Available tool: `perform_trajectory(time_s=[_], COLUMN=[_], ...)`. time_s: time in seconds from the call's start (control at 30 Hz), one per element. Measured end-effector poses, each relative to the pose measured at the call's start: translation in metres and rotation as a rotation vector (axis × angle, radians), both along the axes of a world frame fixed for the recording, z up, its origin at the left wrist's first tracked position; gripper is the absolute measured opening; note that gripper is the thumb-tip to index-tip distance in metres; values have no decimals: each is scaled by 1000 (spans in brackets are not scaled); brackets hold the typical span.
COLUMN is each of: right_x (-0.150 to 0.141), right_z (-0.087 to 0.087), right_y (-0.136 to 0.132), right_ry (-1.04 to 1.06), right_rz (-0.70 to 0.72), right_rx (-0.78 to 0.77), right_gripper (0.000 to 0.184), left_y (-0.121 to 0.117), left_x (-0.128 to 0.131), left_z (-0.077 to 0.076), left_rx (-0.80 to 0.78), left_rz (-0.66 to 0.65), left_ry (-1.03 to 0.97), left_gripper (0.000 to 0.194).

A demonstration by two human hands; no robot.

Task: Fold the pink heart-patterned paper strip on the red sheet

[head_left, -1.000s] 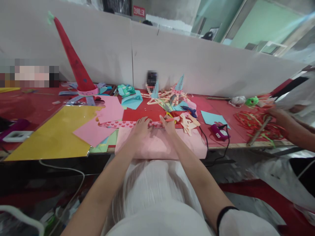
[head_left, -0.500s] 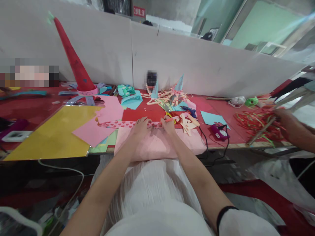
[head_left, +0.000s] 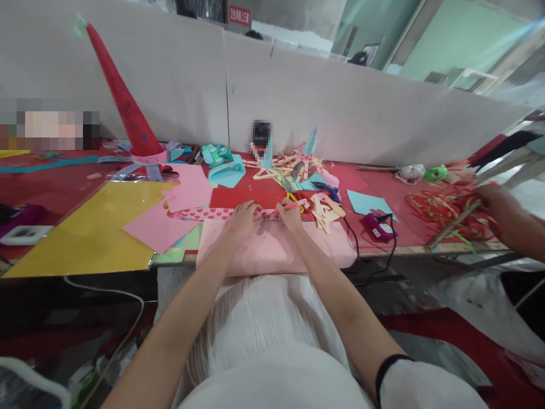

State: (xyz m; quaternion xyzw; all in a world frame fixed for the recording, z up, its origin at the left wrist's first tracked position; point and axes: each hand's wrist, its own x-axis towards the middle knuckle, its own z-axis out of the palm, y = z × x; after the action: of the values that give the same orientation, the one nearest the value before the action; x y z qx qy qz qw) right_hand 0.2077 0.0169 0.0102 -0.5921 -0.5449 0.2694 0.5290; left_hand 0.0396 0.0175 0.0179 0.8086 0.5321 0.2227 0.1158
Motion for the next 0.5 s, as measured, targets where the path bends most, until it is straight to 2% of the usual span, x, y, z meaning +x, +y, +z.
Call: perform_trajectory(time_s=[0.23, 0.5], right_x=[-2, -1], right_z=[2, 0], right_y=[-2, 0], right_ry=[8, 18], right_rz=[30, 74], right_rx=[7, 7], right_gripper=[28, 27], left_y=[5, 3], left_x=[-1, 0], left_z=[-6, -4], left_rx=[8, 8], left_rz=[-13, -14], left_ry=[5, 0], left_gripper=[29, 28])
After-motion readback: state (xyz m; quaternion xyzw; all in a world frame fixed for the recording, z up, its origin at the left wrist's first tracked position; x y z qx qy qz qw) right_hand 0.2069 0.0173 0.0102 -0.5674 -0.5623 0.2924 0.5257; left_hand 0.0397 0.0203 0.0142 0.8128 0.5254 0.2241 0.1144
